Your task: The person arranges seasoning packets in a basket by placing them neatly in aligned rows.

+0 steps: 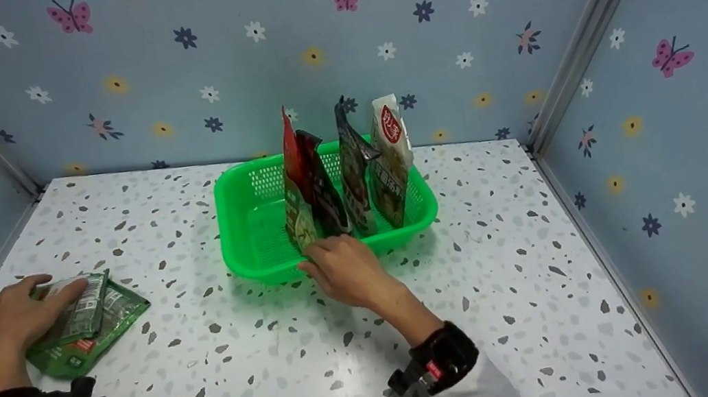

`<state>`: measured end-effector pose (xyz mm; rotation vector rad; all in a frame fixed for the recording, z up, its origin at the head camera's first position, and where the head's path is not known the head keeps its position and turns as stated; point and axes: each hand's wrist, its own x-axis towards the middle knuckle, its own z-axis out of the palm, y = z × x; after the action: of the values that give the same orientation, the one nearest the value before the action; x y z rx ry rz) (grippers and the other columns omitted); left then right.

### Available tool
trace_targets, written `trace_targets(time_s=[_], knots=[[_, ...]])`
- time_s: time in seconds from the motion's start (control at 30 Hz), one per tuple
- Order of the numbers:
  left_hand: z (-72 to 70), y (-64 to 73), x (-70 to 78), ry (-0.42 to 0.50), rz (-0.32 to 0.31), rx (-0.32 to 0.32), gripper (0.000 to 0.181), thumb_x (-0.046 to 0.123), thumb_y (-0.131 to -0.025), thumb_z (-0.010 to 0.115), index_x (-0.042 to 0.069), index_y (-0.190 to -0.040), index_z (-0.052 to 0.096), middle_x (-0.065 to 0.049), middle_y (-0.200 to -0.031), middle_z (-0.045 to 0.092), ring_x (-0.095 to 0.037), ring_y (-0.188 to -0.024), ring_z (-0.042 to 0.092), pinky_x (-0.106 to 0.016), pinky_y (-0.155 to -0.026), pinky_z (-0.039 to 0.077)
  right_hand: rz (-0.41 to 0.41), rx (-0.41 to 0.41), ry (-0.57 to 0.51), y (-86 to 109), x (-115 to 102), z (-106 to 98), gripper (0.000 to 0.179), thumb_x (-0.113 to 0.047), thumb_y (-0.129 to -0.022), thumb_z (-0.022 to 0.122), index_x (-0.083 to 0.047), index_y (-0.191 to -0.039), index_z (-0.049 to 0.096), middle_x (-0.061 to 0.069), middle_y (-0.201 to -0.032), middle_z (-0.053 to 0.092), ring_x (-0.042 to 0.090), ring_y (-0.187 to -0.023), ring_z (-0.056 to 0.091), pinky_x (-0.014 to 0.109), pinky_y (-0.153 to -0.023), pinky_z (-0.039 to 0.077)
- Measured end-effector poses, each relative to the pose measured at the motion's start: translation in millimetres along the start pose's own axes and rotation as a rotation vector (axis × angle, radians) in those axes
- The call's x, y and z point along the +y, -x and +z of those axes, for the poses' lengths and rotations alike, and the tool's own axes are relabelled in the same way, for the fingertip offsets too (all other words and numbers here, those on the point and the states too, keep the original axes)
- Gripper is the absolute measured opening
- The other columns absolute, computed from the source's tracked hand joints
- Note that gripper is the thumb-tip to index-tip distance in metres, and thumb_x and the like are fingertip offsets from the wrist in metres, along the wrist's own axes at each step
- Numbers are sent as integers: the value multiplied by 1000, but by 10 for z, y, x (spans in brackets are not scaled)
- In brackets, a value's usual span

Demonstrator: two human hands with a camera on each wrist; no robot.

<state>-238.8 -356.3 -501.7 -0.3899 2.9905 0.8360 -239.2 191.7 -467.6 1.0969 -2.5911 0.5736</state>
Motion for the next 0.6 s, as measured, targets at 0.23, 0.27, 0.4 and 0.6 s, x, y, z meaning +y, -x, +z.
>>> trace_targets(time_s=[0.23, 0.27, 0.4, 0.6], knots=[[2, 7, 6, 9, -48, -23, 118, 87, -100, 55, -7, -168, 40, -43, -162, 48, -79, -144, 34, -83, -112, 35, -8, 7, 13, -1, 6, 2, 27, -26, -116, 66, -6, -127, 80, 12, -112, 83, 30, -102, 80, 49, -93, 66], [0, 11, 6, 19, -61, -24, 119, 88, -99, 56, -7, -169, 39, -43, -163, 47, -78, -144, 34, -82, -112, 35, -6, 5, 12, -2, 4, -2, 27, -26, -116, 65, -6, -128, 80, 12, -112, 83, 31, -102, 79, 49, -93, 66], [-4, 18, 9, 51, -97, -8, 125, 88, -95, 64, -9, -169, 37, -45, -162, 45, -73, -147, 36, -79, -115, 36, 6, -4, 5, -6, -3, -12, 28, -26, -117, 65, -5, -128, 80, 12, -113, 83, 32, -103, 80, 50, -94, 66], [-19, 31, 15, 102, -166, -31, 132, 88, -91, 70, -10, -171, 32, -48, -169, 37, -67, -151, 40, -74, -117, 44, 10, -7, 6, 2, -6, -6, 28, -26, -117, 65, -6, -129, 80, 12, -113, 83, 32, -103, 79, 51, -95, 65]])
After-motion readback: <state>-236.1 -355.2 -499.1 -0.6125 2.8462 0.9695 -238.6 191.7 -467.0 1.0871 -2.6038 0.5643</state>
